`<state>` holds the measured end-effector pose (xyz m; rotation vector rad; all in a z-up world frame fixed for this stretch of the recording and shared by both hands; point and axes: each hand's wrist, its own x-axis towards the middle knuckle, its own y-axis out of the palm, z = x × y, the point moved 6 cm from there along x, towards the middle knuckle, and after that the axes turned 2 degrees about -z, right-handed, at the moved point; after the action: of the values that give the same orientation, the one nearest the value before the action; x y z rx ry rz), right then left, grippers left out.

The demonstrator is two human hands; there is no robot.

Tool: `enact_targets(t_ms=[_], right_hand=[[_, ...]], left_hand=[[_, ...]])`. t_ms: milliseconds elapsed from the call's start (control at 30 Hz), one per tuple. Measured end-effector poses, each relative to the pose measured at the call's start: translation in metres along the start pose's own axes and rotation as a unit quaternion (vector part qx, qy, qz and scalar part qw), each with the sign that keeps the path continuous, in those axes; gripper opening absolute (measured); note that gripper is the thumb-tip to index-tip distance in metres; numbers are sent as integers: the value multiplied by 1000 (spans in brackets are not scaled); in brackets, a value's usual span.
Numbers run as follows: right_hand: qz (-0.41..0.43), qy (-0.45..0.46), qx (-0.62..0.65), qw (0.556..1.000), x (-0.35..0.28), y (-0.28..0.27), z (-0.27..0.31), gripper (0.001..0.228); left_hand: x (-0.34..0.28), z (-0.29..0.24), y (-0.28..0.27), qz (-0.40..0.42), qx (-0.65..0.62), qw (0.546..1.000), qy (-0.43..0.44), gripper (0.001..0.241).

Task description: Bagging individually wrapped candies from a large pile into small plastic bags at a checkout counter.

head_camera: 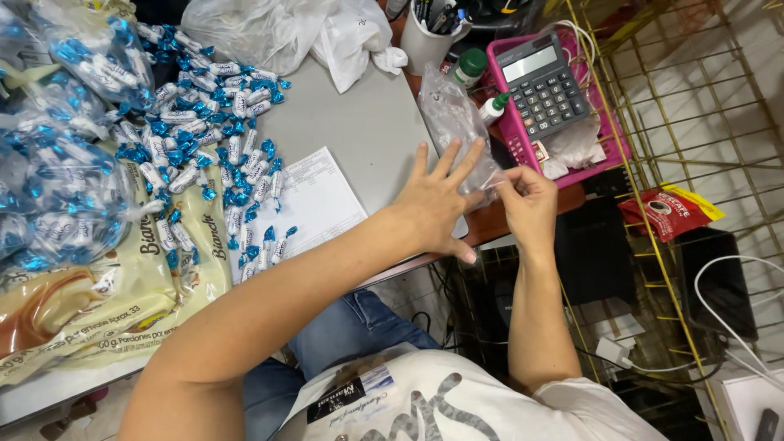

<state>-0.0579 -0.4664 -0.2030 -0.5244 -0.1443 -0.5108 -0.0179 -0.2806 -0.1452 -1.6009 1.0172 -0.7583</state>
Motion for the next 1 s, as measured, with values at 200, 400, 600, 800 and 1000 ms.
enact_targets(t_ms=[200, 400, 600, 800, 1000], right_hand=[[3, 9, 26, 1000, -2, -2, 15, 11], [-47, -25, 148, 988, -6, -33, 41, 16], [-99, -50, 261, 959, -15, -67, 91, 23], [-16, -48, 228, 972, -22, -20, 112, 22], [140, -30, 196, 970, -31, 50, 130, 24]], left_hand=[[21, 16, 14, -34, 13, 999, -29, 96], [50, 32, 42, -30, 29, 998, -46, 86], [37, 37, 11, 63, -36, 997, -35, 62], [-22, 59, -65, -131, -181, 975, -16, 28], [-94, 15, -92, -223, -248, 942, 29, 76]])
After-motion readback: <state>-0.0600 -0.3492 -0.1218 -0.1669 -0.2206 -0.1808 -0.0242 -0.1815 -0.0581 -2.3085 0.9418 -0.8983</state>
